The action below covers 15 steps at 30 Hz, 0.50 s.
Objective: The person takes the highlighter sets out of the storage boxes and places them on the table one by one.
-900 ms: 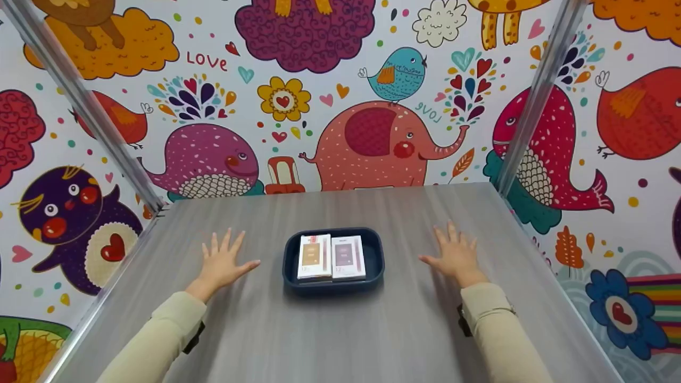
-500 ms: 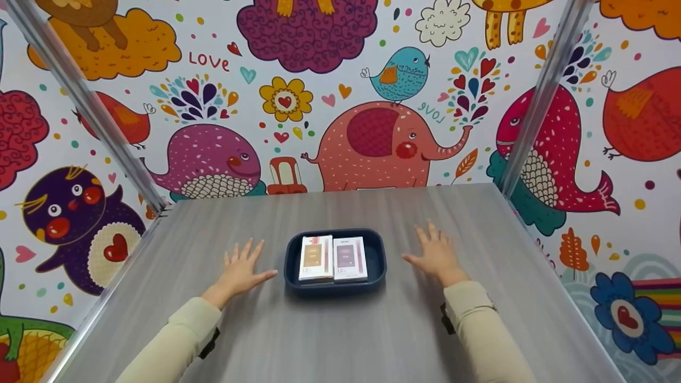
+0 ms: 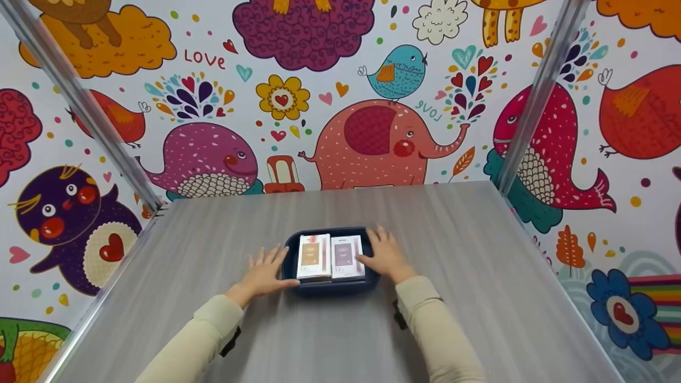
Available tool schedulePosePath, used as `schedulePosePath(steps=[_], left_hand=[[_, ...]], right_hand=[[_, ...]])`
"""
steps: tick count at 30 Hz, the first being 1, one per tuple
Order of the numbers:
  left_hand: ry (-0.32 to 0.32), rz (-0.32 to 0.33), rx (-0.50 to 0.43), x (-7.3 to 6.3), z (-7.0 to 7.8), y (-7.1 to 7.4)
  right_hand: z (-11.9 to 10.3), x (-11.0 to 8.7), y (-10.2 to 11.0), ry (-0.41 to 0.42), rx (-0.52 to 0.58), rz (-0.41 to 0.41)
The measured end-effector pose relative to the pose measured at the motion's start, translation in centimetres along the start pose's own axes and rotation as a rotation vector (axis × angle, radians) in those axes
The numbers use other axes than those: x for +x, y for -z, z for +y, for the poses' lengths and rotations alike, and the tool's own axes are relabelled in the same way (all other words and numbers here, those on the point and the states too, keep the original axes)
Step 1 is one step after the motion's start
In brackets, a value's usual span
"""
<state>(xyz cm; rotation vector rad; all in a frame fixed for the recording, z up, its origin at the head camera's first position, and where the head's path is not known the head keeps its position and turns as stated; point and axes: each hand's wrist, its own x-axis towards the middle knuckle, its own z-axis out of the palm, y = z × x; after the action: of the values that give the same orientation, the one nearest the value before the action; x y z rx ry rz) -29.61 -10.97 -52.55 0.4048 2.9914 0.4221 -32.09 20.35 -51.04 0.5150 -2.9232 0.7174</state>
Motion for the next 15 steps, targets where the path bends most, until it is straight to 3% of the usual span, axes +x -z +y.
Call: schedulePosePath(steps=[6,15], left_hand=[[0.016,-0.046,-0.013,0.3,0.4,-0.8],[0.056,-0.078,-0.041,0.6,0.8,-0.8]], right_hand=[[-2.2,0.8,-2.9,0.056,0.017,-0.021],[-3.7,0.9,-5.2,-0.041,0.040,-0.107]])
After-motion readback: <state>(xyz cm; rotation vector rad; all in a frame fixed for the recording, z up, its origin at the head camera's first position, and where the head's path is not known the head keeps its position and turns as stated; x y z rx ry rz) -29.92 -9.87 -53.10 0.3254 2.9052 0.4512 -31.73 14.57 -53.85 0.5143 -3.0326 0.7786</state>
